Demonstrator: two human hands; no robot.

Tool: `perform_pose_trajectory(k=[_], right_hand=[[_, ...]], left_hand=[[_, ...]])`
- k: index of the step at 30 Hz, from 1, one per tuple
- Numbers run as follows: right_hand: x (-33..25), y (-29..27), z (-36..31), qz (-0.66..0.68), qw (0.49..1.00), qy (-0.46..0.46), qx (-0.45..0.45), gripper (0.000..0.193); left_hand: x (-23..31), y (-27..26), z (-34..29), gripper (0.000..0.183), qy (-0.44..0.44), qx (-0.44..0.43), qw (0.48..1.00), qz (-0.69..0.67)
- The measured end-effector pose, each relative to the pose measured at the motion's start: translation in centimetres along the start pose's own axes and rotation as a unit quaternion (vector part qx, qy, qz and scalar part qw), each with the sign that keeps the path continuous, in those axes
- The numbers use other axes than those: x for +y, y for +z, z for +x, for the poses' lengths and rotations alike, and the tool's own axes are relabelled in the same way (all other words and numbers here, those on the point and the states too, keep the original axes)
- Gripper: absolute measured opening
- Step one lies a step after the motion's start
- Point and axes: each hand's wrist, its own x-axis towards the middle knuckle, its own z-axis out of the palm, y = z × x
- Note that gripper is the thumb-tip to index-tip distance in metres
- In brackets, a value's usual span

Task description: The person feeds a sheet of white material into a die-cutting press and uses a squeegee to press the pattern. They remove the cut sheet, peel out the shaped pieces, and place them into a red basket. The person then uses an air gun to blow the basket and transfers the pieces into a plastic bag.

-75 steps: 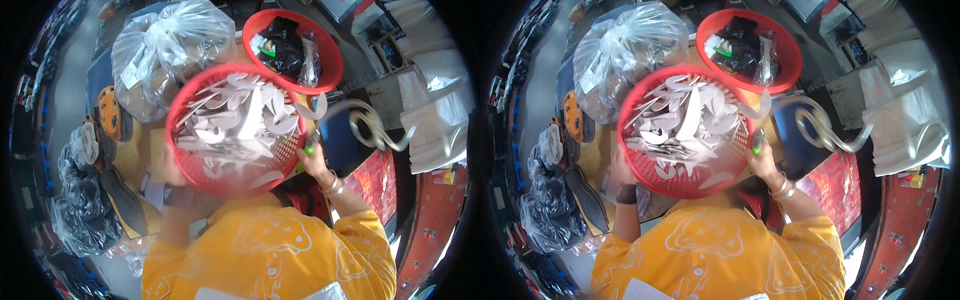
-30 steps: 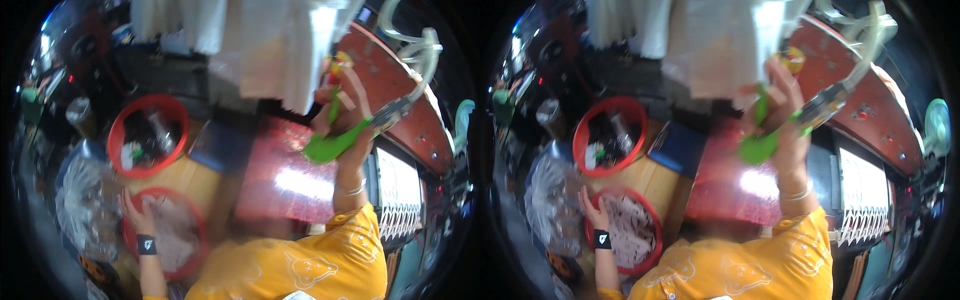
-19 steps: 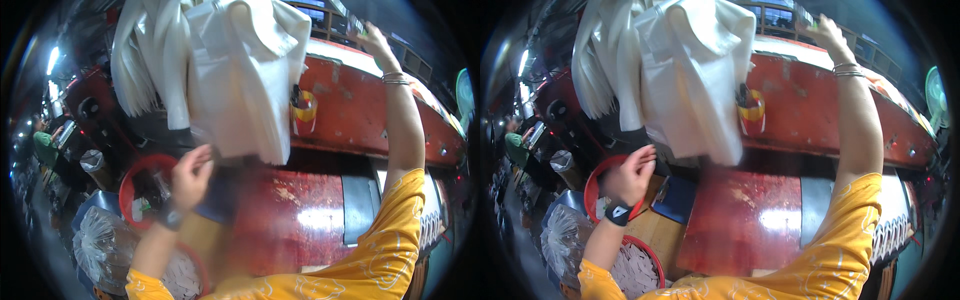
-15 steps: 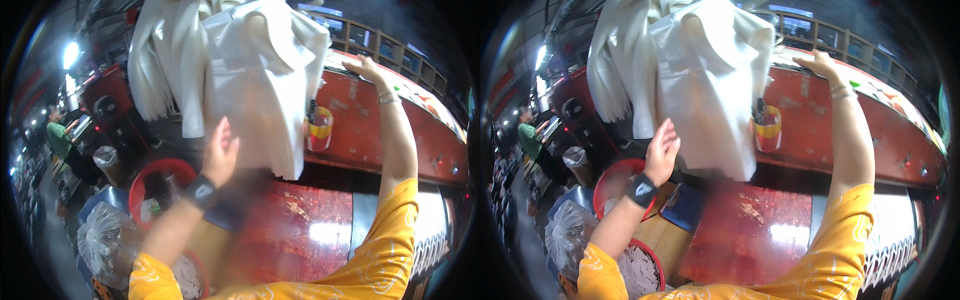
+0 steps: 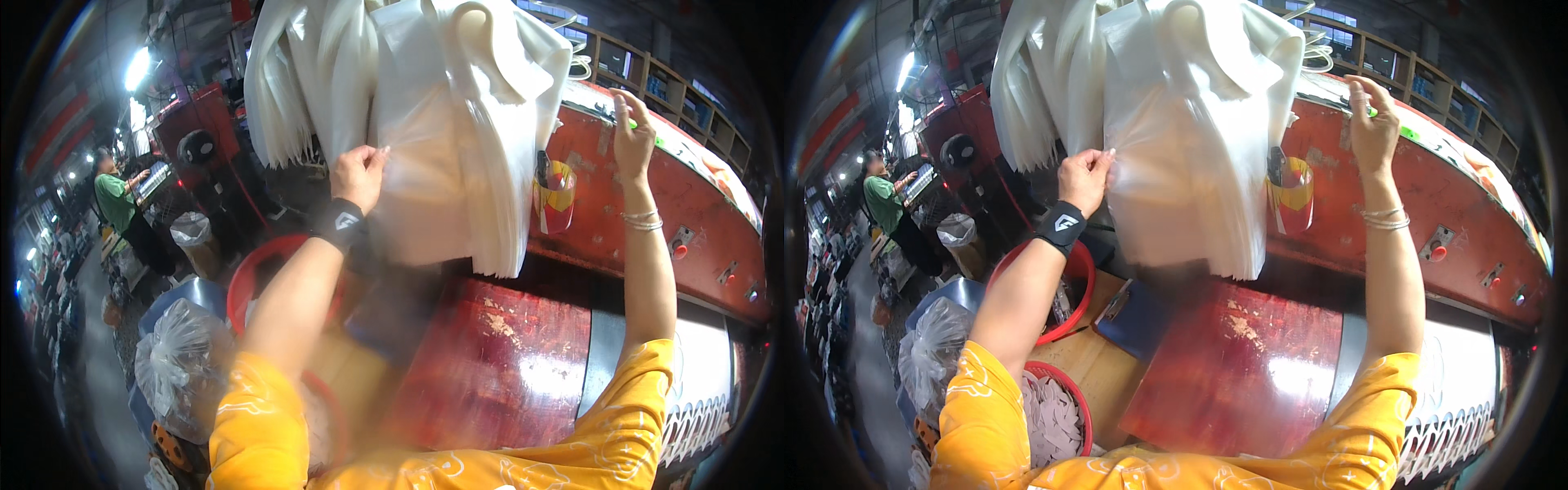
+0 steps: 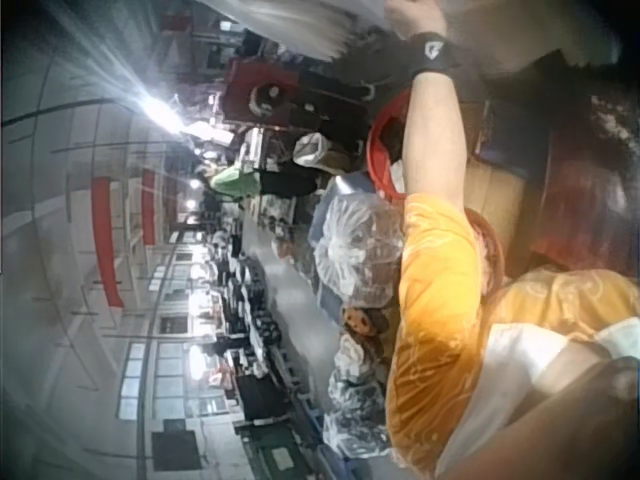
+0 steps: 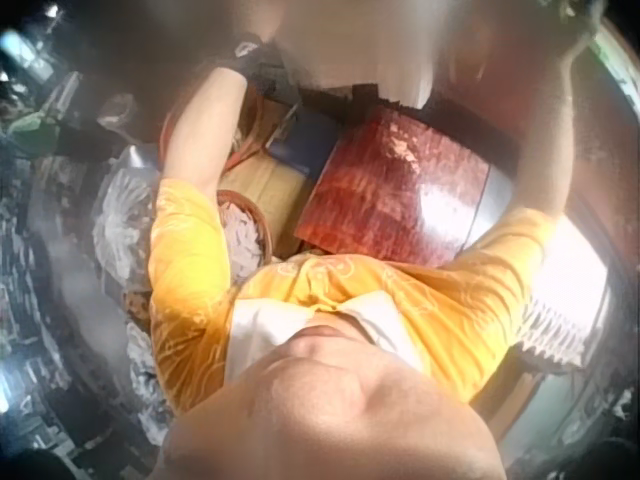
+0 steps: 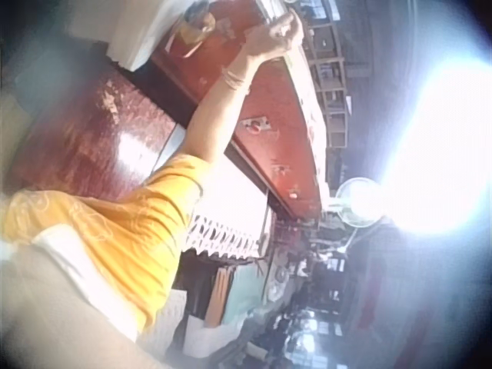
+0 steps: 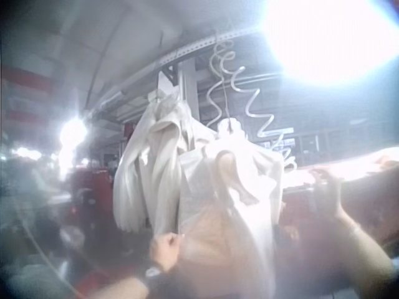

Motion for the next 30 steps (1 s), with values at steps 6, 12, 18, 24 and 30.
perform_pose_trajectory(k=[6, 12, 18, 24, 30], right_hand=[[-13.2, 5.0, -6.6, 0.054, 0.976, -0.082, -0.192, 0.021], [-30.0, 15.6, -20.5, 0.324, 0.807, 0.119, -0.48, 0.045], [-46.4, 15.2, -35.7, 0.428, 0.756, -0.028, -0.494, 0.046], [-56.4, 11.3, -39.6, 0.631, 0.58, -0.128, -0.499, 0.059], [-59.2, 18.8, -35.4, 0.622, 0.639, 0.036, -0.451, 0.053]], left_hand=[[3.0, -9.0, -6.5, 0.023, 0.157, 0.023, 0.972, 0.176], [2.0, -17.3, -20.3, 0.015, 0.188, -0.054, 0.957, 0.216], [-3.5, -32.5, -32.0, 0.056, -0.199, 0.244, 0.906, -0.284], [-4.9, -42.3, -39.8, 0.04, -0.362, 0.262, 0.892, -0.075], [-3.1, -42.5, -43.5, 0.05, -0.192, 0.193, 0.953, 0.135]])
